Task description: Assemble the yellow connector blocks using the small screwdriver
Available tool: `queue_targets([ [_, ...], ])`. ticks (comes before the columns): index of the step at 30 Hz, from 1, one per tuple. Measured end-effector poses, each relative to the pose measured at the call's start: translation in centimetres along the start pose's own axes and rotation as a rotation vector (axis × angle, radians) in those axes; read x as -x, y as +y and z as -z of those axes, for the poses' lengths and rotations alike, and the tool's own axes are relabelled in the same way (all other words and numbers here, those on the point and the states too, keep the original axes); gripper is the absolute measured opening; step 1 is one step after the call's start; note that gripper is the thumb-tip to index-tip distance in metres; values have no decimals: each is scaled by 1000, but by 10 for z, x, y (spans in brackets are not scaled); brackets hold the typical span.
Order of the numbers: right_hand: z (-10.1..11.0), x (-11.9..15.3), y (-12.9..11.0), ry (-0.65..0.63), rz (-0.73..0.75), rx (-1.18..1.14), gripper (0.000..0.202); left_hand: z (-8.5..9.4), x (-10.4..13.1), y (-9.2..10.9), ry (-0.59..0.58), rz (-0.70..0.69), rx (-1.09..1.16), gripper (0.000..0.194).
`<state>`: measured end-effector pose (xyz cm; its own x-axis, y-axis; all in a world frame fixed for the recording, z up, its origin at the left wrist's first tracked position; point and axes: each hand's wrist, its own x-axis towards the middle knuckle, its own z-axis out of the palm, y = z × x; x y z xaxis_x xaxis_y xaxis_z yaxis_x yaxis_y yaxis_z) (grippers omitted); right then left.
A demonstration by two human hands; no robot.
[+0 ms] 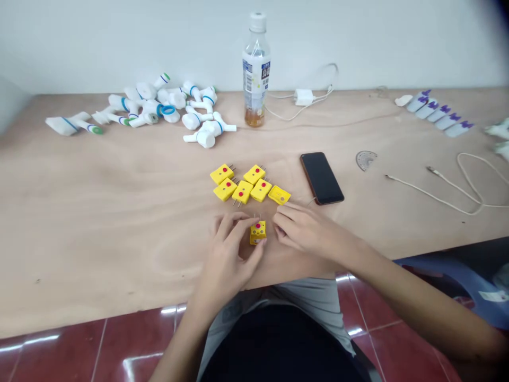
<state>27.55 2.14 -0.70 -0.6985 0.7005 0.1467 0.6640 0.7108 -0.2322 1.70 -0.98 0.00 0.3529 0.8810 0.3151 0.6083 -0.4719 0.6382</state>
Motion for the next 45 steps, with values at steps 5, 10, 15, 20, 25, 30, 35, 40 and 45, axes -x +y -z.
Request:
queue_targets([
  [5,1,-9,0,-9,10,-2,14,-2,1,-2,-7,17,7,27],
  [10,19,-9,-1,13,-3,-119,14,-2,3,-2,4,10,22,26],
  [15,27,1,-5,72,-77,-158,17,-1,4,-3,6,-3,41,25],
  [20,21,0,-18,102,-148,-136,20,-2,4,-3,10,-7,42,28],
  [25,12,-6,-26,126,-171,-79,22,-3,5,-4,7,-9,31,27],
  [30,6,-7,-26,84,-121,-9,21,-3,6,-4,4,-3,30,28],
  [35,-2,-3,-23,21,-75,133,23,-4,6,-5,5,-5,33,26],
  [40,0,-4,-20,119,-148,-110,13,-5,6,-6,16,-9,33,26],
  [45,9,-10,-21,203,-150,-331,7,-5,6,-5,16,-10,39,23],
])
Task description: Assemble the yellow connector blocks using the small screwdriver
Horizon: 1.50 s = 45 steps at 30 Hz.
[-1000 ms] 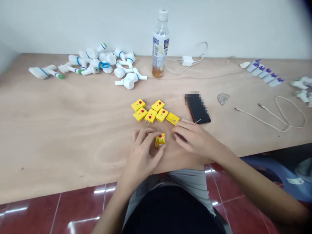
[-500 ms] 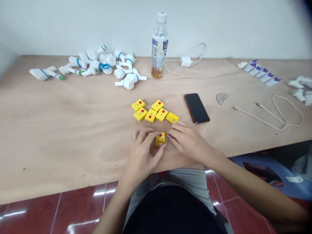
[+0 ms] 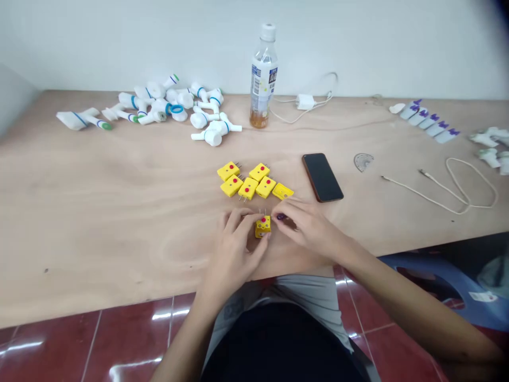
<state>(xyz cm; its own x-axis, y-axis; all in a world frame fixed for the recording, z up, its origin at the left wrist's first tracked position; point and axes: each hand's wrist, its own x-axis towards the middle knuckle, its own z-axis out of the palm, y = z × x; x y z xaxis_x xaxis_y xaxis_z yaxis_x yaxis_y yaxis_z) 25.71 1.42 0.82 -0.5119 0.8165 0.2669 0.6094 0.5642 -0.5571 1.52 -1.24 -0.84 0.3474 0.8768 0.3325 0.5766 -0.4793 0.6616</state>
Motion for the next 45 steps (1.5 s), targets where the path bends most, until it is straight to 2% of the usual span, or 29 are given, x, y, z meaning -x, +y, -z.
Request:
queue_targets([
  [7,4,-7,-6,-18,48,-15,9,-2,0,0,-10,12,-14,23],
  [10,5,-8,-5,-9,69,39,19,-2,-1,0,-15,9,-9,23],
  [14,6,-4,-5,1,204,205,42,-1,-2,1,-29,11,4,22],
  [18,8,-2,-8,-21,376,462,49,-2,-1,1,-45,18,9,18],
  [25,7,-3,-15,-67,452,675,56,-5,0,0,-36,26,-2,10],
  [30,4,-3,-26,-97,483,787,57,-8,0,-3,-11,-3,-21,20],
  [33,0,0,-28,-77,473,781,62,-9,0,-3,-7,3,-20,24],
  [35,-3,4,-26,-49,410,714,67,-9,0,-2,-13,7,-25,21],
  [41,-21,23,-4,75,237,410,90,-7,0,-1,-17,17,7,19],
  [45,-34,32,3,150,190,315,92,-7,0,-3,-17,16,14,24],
])
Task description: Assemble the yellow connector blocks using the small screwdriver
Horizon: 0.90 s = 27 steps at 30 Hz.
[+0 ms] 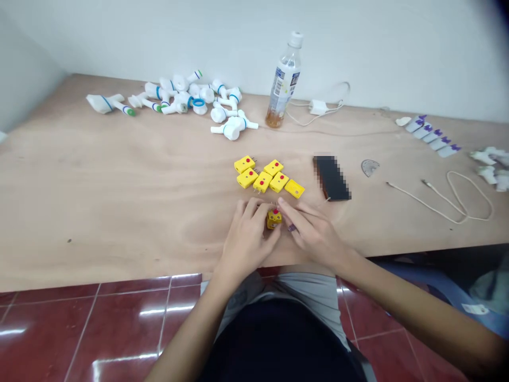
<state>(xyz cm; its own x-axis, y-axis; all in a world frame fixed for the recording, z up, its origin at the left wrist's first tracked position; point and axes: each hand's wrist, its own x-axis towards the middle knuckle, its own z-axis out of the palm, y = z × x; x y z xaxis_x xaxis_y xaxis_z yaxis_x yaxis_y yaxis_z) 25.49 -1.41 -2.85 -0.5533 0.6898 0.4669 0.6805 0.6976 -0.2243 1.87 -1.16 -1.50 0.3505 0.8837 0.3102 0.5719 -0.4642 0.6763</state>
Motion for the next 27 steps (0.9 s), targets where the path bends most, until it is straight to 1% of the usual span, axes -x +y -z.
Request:
queue_targets([
  [4,-1,3,-4,30,-36,-77,90,1,0,-1,-9,2,3,24],
  [10,4,-1,-2,91,-40,-139,83,4,0,0,-8,2,-11,24],
  [13,7,-4,-2,94,-73,-187,79,5,-1,1,-11,7,-16,23],
  [17,10,-8,2,99,-93,-240,71,5,-1,1,-10,14,-22,24],
  [20,16,-12,10,125,-115,-208,59,7,-1,2,5,18,-29,24],
  [22,21,-17,15,105,-152,-185,44,8,0,3,29,23,-43,24],
  [25,25,-28,19,-6,-199,-132,23,8,-1,5,71,29,-77,29],
  [27,23,-38,19,-77,-210,-90,20,8,-1,5,94,40,-90,30],
])
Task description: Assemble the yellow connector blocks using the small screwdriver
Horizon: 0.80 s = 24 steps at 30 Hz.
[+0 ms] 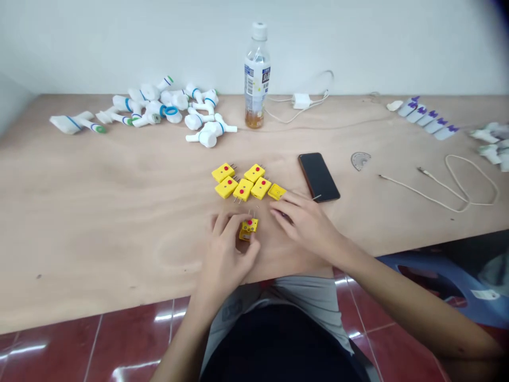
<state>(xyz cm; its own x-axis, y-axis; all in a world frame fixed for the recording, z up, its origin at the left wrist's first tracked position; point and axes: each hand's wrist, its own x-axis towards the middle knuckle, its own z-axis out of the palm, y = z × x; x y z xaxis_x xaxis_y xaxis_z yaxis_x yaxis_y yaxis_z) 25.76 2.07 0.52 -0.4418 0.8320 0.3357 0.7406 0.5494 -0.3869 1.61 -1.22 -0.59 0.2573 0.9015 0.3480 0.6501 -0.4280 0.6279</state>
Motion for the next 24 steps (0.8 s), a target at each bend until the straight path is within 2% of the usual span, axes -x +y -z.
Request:
queue_targets([
  [8,-13,-30,-8,-119,69,-30,20,1,-1,1,27,37,10,26],
  [18,-32,-16,4,-180,58,224,19,0,2,0,-5,37,27,32],
  [21,-31,-16,2,-203,72,277,20,-1,1,0,2,27,23,33],
  [24,-22,-21,0,-201,89,216,18,0,1,0,-7,26,30,33],
])
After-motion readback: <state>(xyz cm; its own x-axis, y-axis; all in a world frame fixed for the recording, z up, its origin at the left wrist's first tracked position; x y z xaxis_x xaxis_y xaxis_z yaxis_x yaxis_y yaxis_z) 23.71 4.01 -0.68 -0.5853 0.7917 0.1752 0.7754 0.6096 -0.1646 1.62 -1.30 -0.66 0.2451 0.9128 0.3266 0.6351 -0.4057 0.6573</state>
